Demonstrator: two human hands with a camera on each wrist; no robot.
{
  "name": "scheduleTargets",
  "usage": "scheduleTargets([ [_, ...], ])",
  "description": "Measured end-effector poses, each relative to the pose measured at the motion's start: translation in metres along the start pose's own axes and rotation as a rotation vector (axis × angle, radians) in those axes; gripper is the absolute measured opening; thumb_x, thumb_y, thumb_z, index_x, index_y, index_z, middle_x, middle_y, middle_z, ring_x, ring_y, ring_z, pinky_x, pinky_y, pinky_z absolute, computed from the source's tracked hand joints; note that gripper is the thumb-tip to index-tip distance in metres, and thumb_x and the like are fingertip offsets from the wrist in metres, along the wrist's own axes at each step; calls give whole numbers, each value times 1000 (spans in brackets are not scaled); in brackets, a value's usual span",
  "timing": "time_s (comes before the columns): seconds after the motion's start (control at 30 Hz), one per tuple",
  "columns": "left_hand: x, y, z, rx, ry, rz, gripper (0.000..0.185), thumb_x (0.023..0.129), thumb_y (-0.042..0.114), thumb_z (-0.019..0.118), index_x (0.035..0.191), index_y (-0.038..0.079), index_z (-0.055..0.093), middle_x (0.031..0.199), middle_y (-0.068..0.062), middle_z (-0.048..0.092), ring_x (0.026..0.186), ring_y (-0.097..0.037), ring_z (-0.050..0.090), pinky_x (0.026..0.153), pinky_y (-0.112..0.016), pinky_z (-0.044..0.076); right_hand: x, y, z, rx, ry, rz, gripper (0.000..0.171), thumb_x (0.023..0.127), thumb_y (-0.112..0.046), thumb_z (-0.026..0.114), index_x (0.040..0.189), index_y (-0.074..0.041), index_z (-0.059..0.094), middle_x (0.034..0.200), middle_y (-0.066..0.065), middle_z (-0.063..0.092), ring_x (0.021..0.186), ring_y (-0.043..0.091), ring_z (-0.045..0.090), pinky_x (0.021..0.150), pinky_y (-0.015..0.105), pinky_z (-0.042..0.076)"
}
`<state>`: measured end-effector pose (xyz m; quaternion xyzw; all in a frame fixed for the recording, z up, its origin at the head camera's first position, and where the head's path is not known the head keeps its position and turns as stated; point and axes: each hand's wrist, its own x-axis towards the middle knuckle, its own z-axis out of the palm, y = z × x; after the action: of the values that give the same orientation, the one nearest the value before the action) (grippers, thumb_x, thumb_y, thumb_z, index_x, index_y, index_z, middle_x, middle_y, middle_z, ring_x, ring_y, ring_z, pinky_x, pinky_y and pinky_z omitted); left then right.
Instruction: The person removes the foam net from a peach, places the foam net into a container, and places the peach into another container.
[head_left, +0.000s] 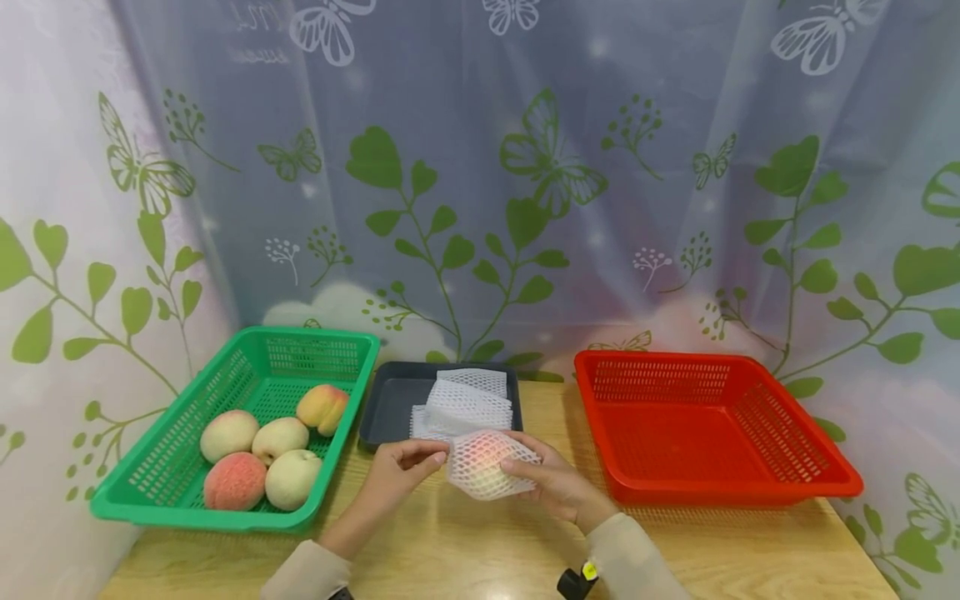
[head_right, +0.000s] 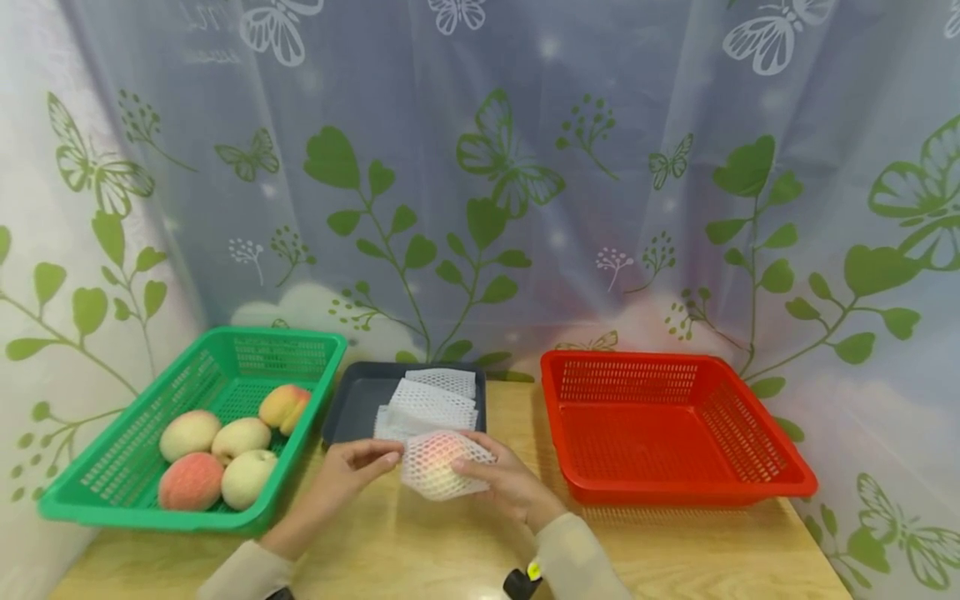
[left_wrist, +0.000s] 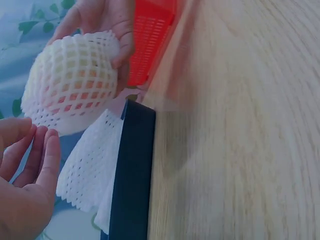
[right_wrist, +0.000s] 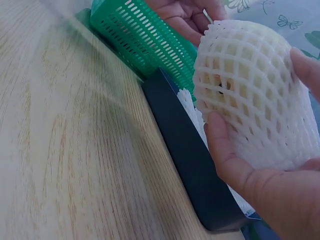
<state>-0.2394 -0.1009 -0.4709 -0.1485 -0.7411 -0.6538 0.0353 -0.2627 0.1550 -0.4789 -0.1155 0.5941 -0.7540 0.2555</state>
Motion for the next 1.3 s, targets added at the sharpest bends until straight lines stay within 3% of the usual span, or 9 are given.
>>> scheduleTargets([
  [0.17,2,-4,5,10,-50,34,23,85,-2,69,105,-13,67,103,-27,67,87,-3,64,75,-18,53,1,0,1,-6,9,-6,66,89,-16,67,146,-5,34,120,10,51,99,20,60,84,35,54],
  [0.33,2,-5,7,-56,-95,26,37,80,-9,68,114,-19,59,108,-33,63,99,-25,65,80,-24,55,0,2,-1,-7,-2,-28,63,91,-15,65,145,-4,35,119,8,53,99,19,60,84,34,54],
  [0.5,2,-7,6,-102,-168,28,54,77,-7,70,126,-19,49,120,-36,56,114,-43,55,82,-25,54,0,6,-6,12,-14,-89,51,95,-6,57,142,1,38,115,4,61,98,17,63,84,30,55],
  [0.7,0,-9,5,-146,-190,30,66,75,-7,71,131,-22,40,127,-38,49,115,-28,56,85,-26,53,2,10,-6,56,43,-114,23,95,-1,56,118,-4,57,102,0,67,89,12,66,80,26,56],
  [0.83,-1,-8,6,-170,-202,12,69,75,-8,71,134,-21,37,129,-38,47,116,-30,54,86,-28,53,3,12,-3,66,71,-115,15,94,-1,57,107,-8,61,97,0,67,86,10,66,78,24,55],
  [1.07,-2,-8,6,-156,-223,-4,74,74,-9,72,136,-19,34,130,-37,46,118,-42,50,87,-30,52,4,13,-2,77,44,-135,16,94,1,56,99,-12,64,93,-1,67,83,9,66,75,23,56],
  [1.3,-3,-9,6,-107,-198,28,74,69,-9,73,134,-17,39,126,-34,51,109,-19,58,85,-25,53,3,9,1,74,58,-131,14,94,-2,58,102,-11,63,95,0,67,84,11,66,76,25,56],
])
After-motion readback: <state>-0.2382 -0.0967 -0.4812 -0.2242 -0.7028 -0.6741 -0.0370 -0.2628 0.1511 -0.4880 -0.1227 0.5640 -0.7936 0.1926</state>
